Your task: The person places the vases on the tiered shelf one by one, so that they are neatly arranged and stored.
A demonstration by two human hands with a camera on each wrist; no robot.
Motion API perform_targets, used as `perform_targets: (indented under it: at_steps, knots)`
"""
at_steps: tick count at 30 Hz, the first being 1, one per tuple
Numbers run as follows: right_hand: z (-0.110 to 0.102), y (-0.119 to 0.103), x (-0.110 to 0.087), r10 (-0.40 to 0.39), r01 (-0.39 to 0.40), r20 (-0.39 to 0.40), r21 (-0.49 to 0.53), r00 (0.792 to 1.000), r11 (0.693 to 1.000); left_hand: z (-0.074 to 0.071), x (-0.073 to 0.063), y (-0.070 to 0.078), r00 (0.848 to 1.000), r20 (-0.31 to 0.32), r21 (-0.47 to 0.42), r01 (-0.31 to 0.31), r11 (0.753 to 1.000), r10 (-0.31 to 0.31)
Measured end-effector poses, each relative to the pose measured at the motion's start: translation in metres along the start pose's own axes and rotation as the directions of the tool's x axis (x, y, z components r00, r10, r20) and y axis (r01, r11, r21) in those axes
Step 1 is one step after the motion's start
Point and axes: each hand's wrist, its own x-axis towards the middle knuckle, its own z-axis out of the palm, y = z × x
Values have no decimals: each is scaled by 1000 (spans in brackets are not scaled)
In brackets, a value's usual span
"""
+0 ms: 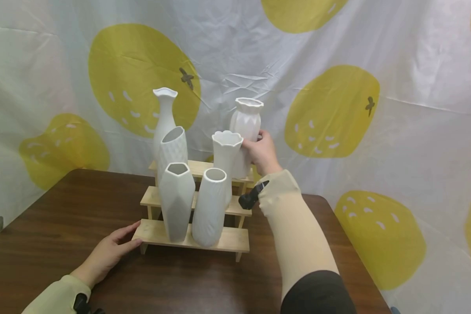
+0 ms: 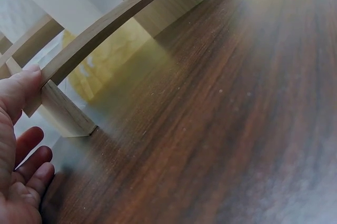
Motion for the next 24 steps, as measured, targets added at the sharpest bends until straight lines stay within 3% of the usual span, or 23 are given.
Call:
perform_targets:
  at_steps: [24]
  knots:
    - [5, -2, -2, -13, 13, -7, 19, 1000, 1000, -1, 2, -1, 1000, -4, -2, -7, 1000, 7]
